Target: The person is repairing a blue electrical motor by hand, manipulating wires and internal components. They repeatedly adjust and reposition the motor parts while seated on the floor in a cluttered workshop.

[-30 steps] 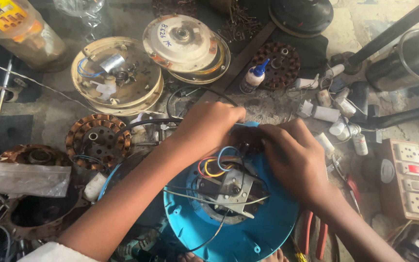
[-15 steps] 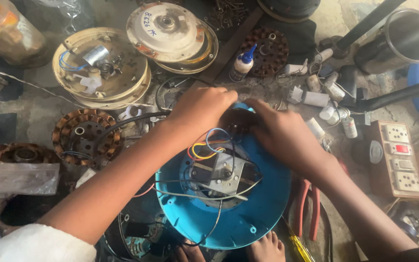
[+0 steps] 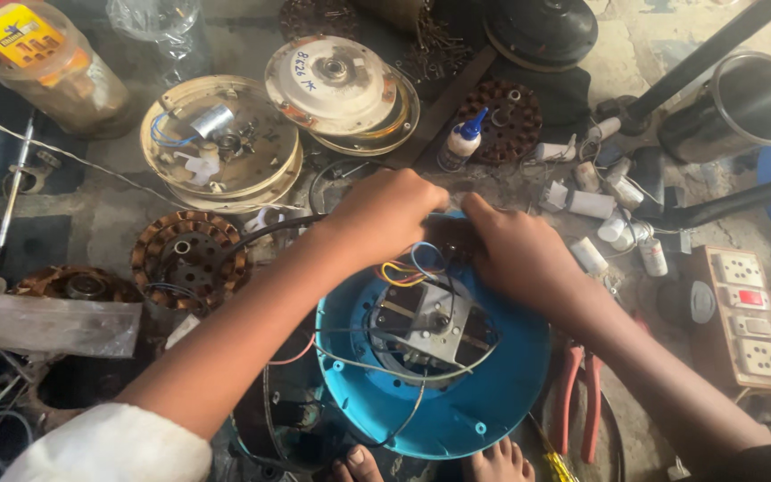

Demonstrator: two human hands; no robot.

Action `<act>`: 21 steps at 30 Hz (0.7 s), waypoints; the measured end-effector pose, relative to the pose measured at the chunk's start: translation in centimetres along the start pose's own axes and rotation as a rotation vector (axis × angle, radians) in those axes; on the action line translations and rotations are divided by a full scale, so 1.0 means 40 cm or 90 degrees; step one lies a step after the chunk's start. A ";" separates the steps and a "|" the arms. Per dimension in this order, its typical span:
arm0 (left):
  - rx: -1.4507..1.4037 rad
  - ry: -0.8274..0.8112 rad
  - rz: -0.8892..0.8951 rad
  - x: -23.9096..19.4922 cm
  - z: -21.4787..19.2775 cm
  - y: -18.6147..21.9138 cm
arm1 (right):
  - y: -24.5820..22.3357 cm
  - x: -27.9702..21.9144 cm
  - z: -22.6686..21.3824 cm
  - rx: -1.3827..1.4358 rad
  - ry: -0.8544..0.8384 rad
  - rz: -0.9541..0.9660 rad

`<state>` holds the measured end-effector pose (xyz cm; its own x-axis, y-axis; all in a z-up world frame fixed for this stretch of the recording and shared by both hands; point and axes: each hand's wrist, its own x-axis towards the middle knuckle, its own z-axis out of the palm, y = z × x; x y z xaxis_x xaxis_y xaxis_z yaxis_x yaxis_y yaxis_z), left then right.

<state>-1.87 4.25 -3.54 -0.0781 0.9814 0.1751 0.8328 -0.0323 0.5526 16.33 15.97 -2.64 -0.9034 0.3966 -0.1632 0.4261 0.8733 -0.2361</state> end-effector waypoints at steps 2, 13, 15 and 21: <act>0.028 0.005 0.023 0.004 0.004 -0.005 | -0.001 0.005 0.004 -0.001 -0.003 0.011; 0.004 0.057 0.029 -0.012 0.011 0.015 | 0.015 -0.010 0.002 0.112 0.032 0.002; -0.005 0.040 0.009 -0.015 0.012 0.018 | 0.024 -0.035 -0.006 0.249 0.122 -0.034; 0.035 0.021 -0.012 -0.009 0.020 0.024 | 0.013 -0.058 -0.022 0.086 0.109 0.083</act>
<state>-0.60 4.03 -3.71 -0.1115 0.9748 0.1931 0.8598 -0.0028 0.5106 18.60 15.76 -1.53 -0.8303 0.5559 -0.0395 0.5324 0.7702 -0.3512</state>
